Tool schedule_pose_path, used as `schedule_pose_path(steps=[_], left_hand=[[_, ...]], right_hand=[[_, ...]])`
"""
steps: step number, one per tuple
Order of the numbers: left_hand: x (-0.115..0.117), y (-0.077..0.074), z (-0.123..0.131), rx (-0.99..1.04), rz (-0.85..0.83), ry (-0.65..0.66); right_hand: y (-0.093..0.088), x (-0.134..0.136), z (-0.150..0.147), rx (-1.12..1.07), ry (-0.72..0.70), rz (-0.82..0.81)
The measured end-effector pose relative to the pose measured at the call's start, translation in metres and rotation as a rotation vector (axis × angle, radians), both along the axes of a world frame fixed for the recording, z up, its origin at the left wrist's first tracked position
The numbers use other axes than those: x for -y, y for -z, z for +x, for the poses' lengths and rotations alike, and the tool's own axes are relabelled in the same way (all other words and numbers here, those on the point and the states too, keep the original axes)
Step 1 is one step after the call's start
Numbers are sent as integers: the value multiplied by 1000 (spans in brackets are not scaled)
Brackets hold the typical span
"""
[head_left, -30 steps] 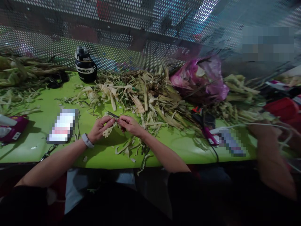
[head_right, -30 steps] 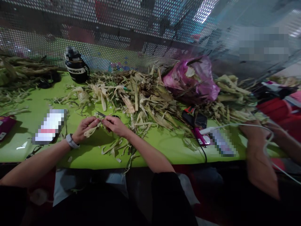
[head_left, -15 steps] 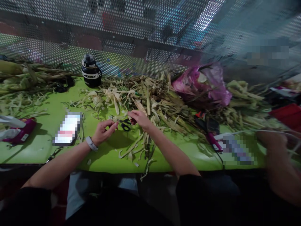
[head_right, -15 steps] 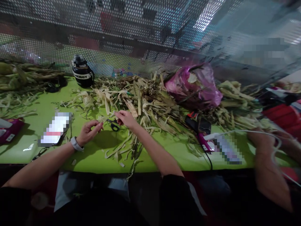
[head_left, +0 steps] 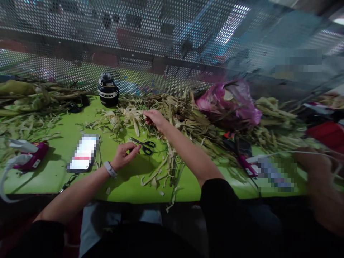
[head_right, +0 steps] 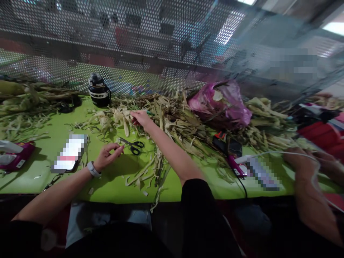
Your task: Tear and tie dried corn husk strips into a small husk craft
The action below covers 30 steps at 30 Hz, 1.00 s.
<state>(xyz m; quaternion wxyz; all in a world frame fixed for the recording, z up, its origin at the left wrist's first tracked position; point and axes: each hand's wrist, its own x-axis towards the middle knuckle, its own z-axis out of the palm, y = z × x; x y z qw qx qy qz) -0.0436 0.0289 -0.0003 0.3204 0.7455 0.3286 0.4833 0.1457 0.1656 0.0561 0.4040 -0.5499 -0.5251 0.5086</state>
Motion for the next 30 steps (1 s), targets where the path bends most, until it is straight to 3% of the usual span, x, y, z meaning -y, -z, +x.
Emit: schedule_pose_path(steps=[3, 8, 16, 21, 24, 27, 28, 30], left_hand=[[-1, 0, 0, -21, 33, 25], [-1, 0, 0, -37, 105, 50], [-2, 1, 0, -117, 177, 94], [-1, 0, 0, -166, 190, 102], [-3, -6, -3, -82, 231, -20], [-13, -18, -11, 193, 297, -327], [-18, -21, -15, 292, 269, -426], [-28, -26, -21, 405, 25, -464]], right_hand=[[-10, -12, 0, 13, 64, 1], [-15, -23, -1, 77, 33, -64], [-30, -36, -14, 44, 79, -36], [-24, -29, -25, 12, 3, -34], [-16, -19, -27, -7, -119, 54], [-13, -5, -25, 27, -262, 189], [-13, 0, -25, 39, -302, 220], [-15, 11, -25, 49, -367, 274]])
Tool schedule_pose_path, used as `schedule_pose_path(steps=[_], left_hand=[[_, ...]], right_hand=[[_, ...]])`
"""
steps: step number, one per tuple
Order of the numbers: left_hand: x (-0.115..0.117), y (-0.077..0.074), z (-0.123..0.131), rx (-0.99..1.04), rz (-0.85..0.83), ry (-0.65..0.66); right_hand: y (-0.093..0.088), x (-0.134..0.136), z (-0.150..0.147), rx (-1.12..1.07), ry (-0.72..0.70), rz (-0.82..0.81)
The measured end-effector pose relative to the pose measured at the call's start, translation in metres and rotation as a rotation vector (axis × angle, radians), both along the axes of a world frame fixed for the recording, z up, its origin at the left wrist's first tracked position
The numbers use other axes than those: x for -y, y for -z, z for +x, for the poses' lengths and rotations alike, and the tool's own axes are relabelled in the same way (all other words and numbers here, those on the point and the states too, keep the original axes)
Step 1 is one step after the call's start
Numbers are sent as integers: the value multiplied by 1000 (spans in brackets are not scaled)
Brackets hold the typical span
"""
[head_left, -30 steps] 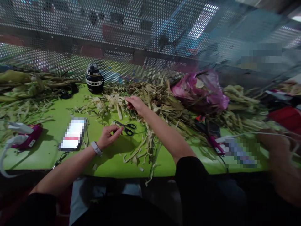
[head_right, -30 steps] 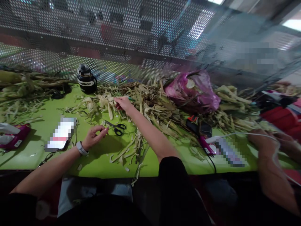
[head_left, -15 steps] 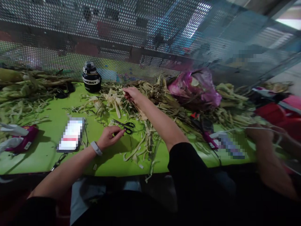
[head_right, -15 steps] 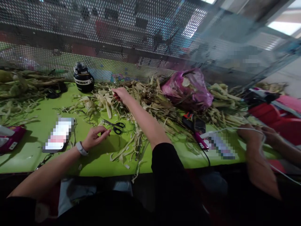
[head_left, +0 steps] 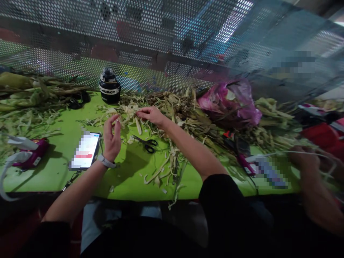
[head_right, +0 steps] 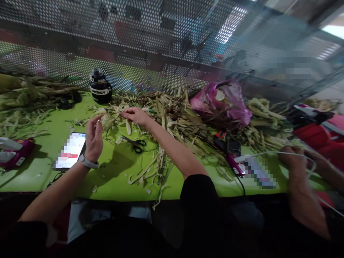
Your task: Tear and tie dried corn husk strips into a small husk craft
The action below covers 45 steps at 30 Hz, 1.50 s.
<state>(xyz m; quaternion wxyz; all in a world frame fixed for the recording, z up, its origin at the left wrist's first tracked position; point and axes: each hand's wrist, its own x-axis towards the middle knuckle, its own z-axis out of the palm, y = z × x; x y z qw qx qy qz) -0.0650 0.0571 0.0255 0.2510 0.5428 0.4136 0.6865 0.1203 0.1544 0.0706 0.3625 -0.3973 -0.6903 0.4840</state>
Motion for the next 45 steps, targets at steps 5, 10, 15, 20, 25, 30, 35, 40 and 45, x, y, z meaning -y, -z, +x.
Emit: schedule_pose_path(steps=[5, 10, 15, 20, 25, 30, 35, 40, 45], left_hand=[[-7, 0, -3, 381, -510, 551], [1, 5, 9, 378, -397, 593], [-3, 9, 7, 383, -312, 542], [-6, 11, 4, 378, -304, 524], [-1, 11, 8, 282, -301, 555], [9, 6, 10, 190, -343, 641], [17, 11, 14, 12, -377, 821], [18, 22, 18, -132, -419, 873], [20, 23, 19, -216, -397, 895]], right_hand=[[0, 27, -12, 0, -42, 109], [18, 51, -38, -224, 117, 76], [25, 55, -42, -258, 199, 208], [16, 57, -26, -126, 217, 410], [16, 72, -30, -143, 273, 377], [18, 51, -19, -229, 396, 208], [39, 14, -1, -371, 422, -185], [36, -19, -6, -356, 374, -311], [9, -52, -20, -450, 412, -383]])
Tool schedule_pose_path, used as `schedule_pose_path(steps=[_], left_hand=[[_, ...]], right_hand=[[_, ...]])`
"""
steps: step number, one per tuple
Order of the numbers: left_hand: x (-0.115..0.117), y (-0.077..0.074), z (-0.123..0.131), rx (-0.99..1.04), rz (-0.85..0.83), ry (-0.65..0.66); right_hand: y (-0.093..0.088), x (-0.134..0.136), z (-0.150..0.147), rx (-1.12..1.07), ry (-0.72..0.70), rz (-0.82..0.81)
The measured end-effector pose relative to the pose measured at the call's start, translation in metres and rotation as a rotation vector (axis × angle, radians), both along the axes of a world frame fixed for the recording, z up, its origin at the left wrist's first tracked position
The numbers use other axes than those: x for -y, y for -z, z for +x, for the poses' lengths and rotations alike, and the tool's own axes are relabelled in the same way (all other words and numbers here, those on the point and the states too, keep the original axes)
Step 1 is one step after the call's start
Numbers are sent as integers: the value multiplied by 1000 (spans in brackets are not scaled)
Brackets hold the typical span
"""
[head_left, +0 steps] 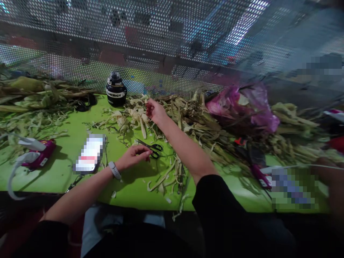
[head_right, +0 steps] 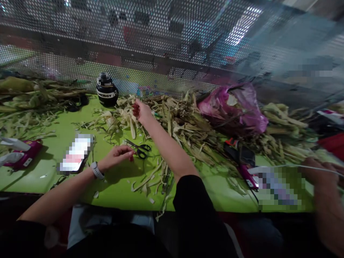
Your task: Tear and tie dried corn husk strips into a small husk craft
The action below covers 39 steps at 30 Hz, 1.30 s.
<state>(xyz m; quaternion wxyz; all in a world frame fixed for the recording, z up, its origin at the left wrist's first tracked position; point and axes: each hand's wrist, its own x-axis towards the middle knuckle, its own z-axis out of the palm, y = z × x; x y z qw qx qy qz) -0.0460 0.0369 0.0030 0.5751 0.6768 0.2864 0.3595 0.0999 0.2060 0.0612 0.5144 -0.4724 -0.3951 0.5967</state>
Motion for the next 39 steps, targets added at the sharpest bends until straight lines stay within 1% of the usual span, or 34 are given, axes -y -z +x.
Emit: schedule_pose_path(steps=[1, 3, 5, 8, 9, 11, 13, 16, 17, 18, 20, 22, 25, 27, 29, 31, 32, 34, 36, 38, 39], left_hand=[[0, -1, 0, -13, 14, -1], [1, -4, -1, -37, 44, -15], [2, -6, -1, -65, 84, -21], [3, -7, 0, -114, 126, -17], [3, -7, 1, -125, 136, -19], [2, -6, 2, -144, 156, -26], [1, -4, 2, -171, 191, -33], [-2, -1, 2, -214, 246, -32], [-3, 0, 2, -243, 259, -34], [-4, 0, 2, -263, 270, -34], [-5, 0, 2, -295, 285, -27], [-5, 0, 2, -311, 295, -25], [-6, 1, 2, -323, 306, -25], [-7, 1, 2, -327, 307, -20], [-7, 1, 2, -326, 305, -16], [-6, 0, 2, -325, 302, -22], [-6, -1, 2, -326, 300, -30], [-6, -3, 1, -330, 295, -51], [-6, -5, 1, -324, 290, -70], [-7, -5, 0, -306, 287, -76], [-7, -5, 0, -297, 284, -75]], right_hand=[[0, -1, -2, 26, -33, -15], [9, 4, -5, 171, -136, 14], [24, 18, -3, 351, -223, 129], [45, 41, 12, 447, -240, 186], [48, 47, 21, 473, -232, 196], [50, 55, 44, 542, -202, 222], [46, 58, 73, 620, -136, 248], [35, 57, 117, 756, 15, 279], [32, 56, 130, 841, 69, 301], [29, 56, 141, 992, 111, 333], [27, 56, 155, 1185, 126, 364], [30, 58, 158, 1254, 83, 362], [37, 60, 149, 1311, 19, 355], [41, 60, 141, 1351, 11, 341], [40, 57, 137, 1373, 26, 327], [33, 54, 138, 1321, 85, 334], [28, 52, 140, 1245, 120, 333], [16, 51, 147, 966, 186, 287], [7, 53, 153, 622, 252, 228], [2, 57, 157, 339, 329, 209], [2, 60, 157, 222, 360, 201]])
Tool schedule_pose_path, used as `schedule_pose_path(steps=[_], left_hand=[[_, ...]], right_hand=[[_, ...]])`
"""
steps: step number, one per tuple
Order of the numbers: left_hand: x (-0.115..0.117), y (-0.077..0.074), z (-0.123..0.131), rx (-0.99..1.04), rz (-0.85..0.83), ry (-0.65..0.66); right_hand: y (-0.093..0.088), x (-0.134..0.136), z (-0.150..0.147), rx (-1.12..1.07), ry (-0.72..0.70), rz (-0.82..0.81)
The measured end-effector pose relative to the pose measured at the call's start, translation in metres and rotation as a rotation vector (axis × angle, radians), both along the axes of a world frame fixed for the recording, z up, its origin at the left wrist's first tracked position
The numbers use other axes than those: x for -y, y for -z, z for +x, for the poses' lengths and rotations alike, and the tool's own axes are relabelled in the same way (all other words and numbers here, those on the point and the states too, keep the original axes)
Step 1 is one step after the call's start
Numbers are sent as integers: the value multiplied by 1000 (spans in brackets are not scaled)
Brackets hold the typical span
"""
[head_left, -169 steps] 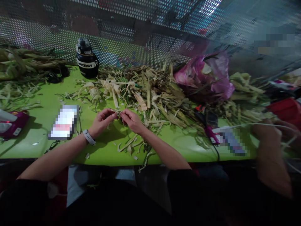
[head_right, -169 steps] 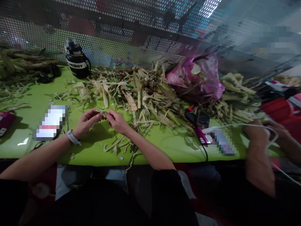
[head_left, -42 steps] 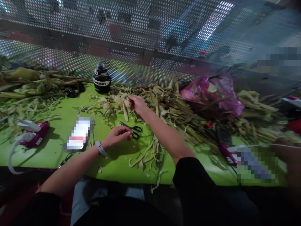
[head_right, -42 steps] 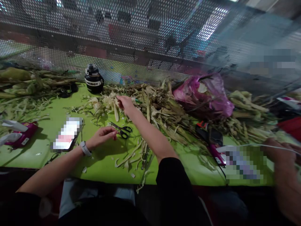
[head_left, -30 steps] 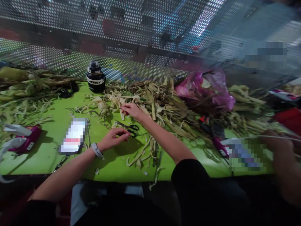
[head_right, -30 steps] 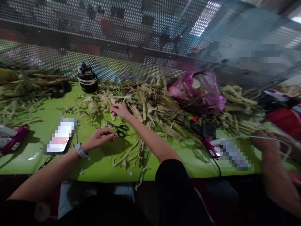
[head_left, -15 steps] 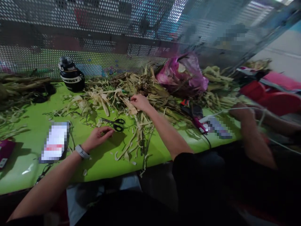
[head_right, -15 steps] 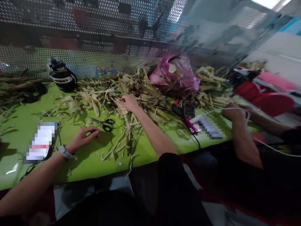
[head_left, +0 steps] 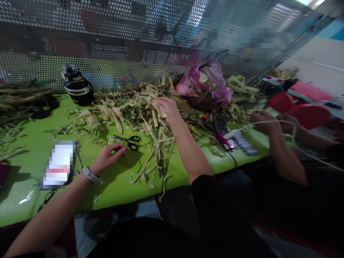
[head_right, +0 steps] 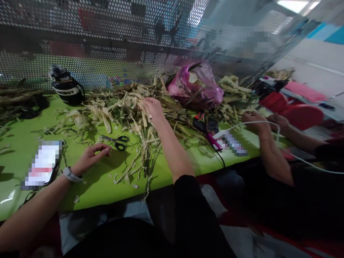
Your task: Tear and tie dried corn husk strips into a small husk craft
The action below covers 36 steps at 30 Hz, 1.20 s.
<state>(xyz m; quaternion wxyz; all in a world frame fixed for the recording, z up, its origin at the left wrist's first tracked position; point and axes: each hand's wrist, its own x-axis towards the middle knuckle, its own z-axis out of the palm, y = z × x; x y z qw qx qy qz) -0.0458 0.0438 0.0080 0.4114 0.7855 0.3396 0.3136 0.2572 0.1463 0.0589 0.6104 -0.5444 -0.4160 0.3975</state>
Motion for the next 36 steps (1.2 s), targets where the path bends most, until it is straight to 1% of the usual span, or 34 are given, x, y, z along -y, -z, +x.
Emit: schedule_pose_path(steps=[1, 3, 5, 7, 9, 11, 13, 14, 16, 18, 19, 20, 21, 23, 24, 25, 26, 27, 28, 29, 30, 31, 32, 33, 34, 35, 36], left_hand=[[0, 1, 0, 7, -5, 2], [-1, 3, 0, 22, -27, -9], [-3, 5, 0, 56, -72, -50], [-4, 8, 1, 107, -128, -100], [-5, 10, 1, 150, -176, -138], [-6, 10, 1, 177, -213, -170], [-5, 10, 1, 200, -236, -194], [-5, 10, 1, 205, -249, -190], [-3, 11, 2, 203, -288, -139], [-2, 13, 2, 204, -327, -66], [-1, 14, 2, 209, -334, -46], [0, 14, 3, 223, -331, -51], [0, 14, 3, 232, -329, -72], [2, 12, 2, 233, -337, -113], [2, 10, 2, 224, -340, -118], [3, 9, 2, 215, -336, -122], [3, 8, 2, 211, -326, -129], [3, 7, 3, 214, -321, -137], [3, 7, 3, 227, -319, -149], [2, 8, 4, 246, -318, -161], [2, 9, 4, 268, -318, -170], [1, 10, 5, 291, -317, -178], [1, 12, 5, 310, -317, -185], [0, 13, 4, 327, -319, -192], [-1, 14, 4, 341, -324, -203], [-2, 15, 3, 350, -331, -212], [-2, 15, 3, 360, -338, -225]], right_hand=[[2, 2, -1, -96, 3, -1], [12, 7, -9, -219, -29, -54], [25, 13, -23, -265, -97, -129], [38, 19, -40, -301, -209, -220], [47, 28, -56, -304, -299, -283], [49, 39, -71, -311, -338, -250], [47, 52, -84, -346, -387, -199], [45, 59, -91, -349, -432, -190], [43, 74, -106, -307, -491, -173], [44, 83, -118, -239, -538, -174], [44, 83, -120, -206, -553, -172], [43, 80, -120, -171, -558, -162], [41, 74, -116, -129, -548, -140], [31, 52, -98, -3, -448, -59], [23, 38, -86, 105, -357, -2], [16, 25, -75, 249, -206, 57], [9, 13, -66, 416, -16, 98], [4, 5, -60, 588, 131, 131], [1, -1, -60, 728, 235, 166], [2, -3, -66, 849, 275, 209], [7, -2, -76, 967, 225, 239], [14, 1, -91, 1075, 92, 244], [23, 4, -107, 1154, -55, 212], [33, 7, -123, 1207, -195, 145], [42, 8, -137, 1229, -286, 62], [48, 8, -148, 1196, -299, 6], [53, 6, -154, 1114, -299, -39]])
